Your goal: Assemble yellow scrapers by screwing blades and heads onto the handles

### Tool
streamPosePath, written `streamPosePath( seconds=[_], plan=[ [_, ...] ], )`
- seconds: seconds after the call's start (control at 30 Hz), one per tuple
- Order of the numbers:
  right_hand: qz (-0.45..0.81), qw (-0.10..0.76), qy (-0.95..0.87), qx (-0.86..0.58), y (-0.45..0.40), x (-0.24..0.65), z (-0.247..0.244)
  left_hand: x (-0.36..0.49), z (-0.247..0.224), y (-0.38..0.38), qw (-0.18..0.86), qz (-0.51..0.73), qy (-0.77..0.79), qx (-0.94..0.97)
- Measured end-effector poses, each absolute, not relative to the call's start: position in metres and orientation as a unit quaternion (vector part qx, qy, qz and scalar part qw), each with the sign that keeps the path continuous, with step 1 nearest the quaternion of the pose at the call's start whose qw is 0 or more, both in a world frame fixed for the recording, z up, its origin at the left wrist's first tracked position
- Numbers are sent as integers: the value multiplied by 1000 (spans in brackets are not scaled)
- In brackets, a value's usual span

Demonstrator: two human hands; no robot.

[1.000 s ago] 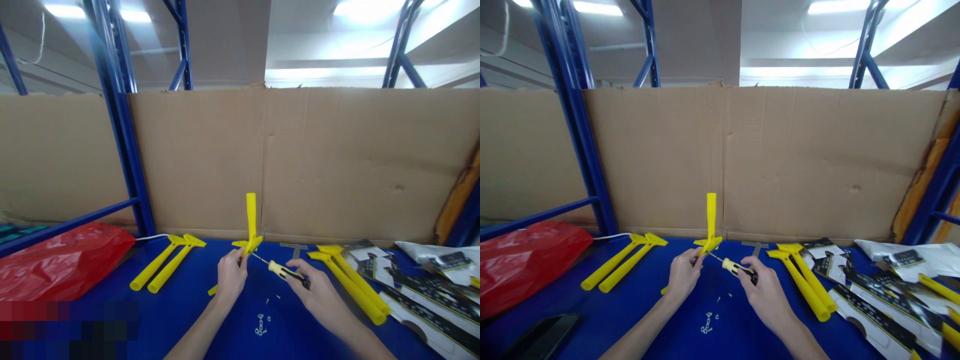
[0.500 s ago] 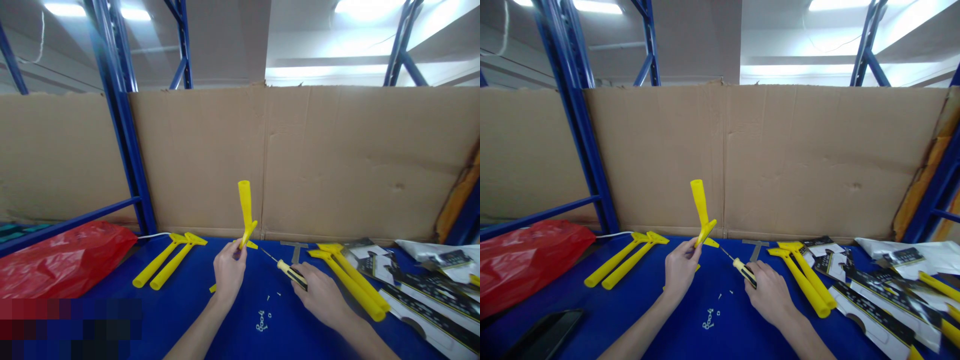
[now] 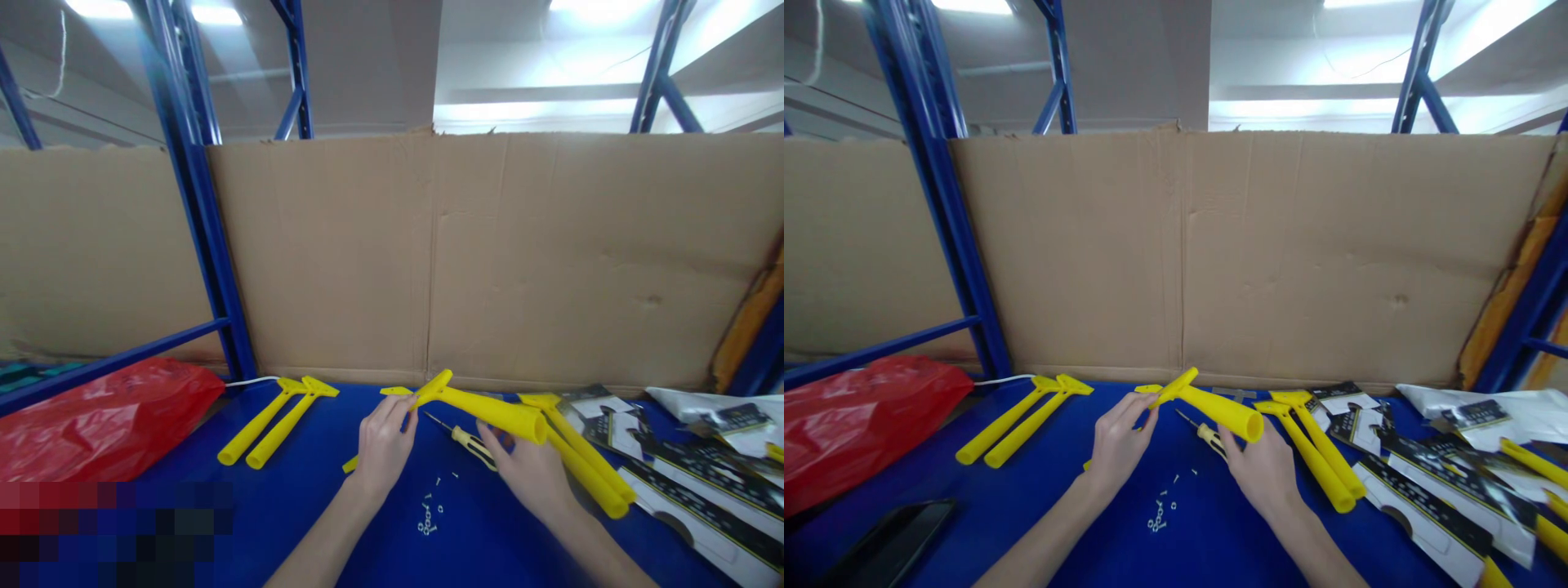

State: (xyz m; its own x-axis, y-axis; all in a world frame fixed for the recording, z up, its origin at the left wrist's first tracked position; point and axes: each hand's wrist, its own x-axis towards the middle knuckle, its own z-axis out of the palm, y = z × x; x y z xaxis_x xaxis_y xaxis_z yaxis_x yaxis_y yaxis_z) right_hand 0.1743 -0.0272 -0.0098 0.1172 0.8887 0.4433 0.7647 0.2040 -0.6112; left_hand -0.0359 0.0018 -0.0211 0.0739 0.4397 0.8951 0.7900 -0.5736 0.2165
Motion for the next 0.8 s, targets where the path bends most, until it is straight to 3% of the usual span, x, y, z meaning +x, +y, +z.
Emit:
streamPosePath(
  seconds=[0.1, 0.17, 0.23, 0.43, 0.6, 0.67, 0.8],
  plan=[
    [329, 521, -580, -532, -30, 175, 6, -39, -17, -1, 209, -499, -417, -730],
    [516, 510, -527, -442, -32, 177, 15, -40, -16, -2, 235, -477, -407, -743],
    [613, 467, -494, -402, -35, 180, 21, -41, -15, -3, 261, -455, -399, -752],
    [650, 394, -518, -393, -42, 179, 23, -43, -12, -3, 290, -439, -377, -762],
    [629, 430, -481, -432, -40, 171, 17, -42, 1, -8, 279, -461, -416, -732],
    [617, 453, -470, -440, -38, 170, 15, -39, 5, -12, 234, -453, -429, -746],
    [605, 460, -472, -448, -36, 169, 12, -33, 10, -20, 10, -327, -439, -837]
  ],
)
